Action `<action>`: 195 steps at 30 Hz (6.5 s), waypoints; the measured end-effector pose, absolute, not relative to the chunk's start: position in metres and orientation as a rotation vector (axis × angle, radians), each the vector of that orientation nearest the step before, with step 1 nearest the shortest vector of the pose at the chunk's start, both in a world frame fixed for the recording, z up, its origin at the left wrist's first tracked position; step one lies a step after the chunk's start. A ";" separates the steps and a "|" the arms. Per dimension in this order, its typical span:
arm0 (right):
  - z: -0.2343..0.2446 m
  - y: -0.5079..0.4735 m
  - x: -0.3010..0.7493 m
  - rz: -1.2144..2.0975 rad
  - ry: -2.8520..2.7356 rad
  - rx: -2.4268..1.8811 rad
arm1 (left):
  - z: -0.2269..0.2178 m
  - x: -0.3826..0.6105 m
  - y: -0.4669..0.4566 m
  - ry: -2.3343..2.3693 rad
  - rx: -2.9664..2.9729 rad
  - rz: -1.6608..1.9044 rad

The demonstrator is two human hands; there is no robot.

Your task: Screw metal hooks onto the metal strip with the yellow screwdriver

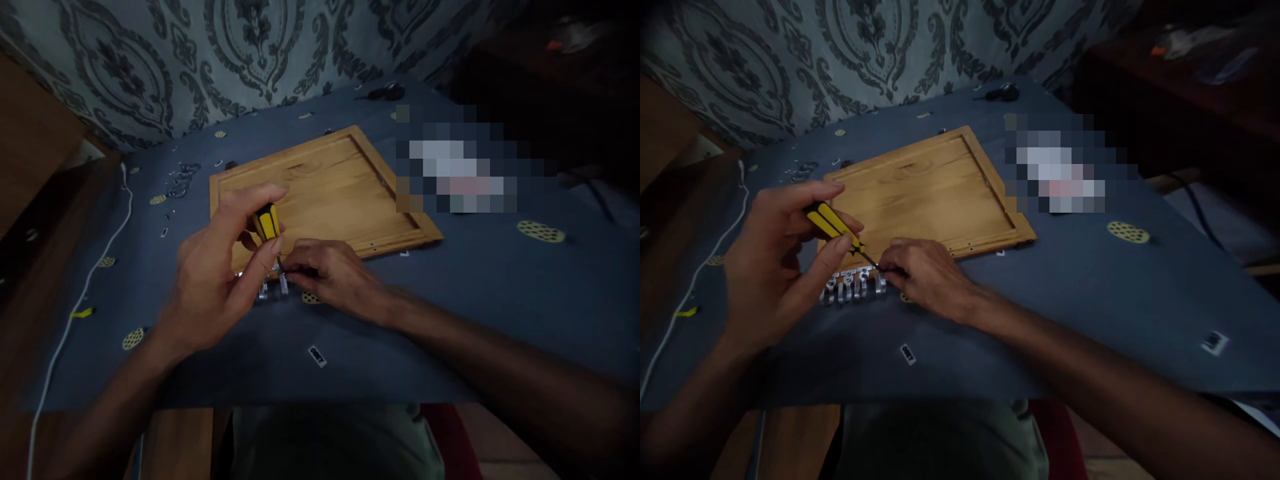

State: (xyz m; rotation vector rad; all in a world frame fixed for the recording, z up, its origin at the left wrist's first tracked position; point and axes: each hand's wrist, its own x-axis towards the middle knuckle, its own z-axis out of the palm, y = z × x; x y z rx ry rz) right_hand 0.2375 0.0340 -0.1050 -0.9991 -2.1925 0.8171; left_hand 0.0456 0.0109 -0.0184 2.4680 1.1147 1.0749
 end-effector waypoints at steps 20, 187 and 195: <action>-0.099 0.034 0.239 0.861 -2.210 -1.035 | -0.023 0.044 0.010 1.250 2.500 1.331; -0.101 0.033 0.241 1.059 -1.927 -0.901 | -0.023 0.041 0.019 1.127 2.563 1.542; -0.097 0.032 0.241 1.104 -1.934 -0.932 | -0.022 0.042 0.017 1.168 2.556 1.543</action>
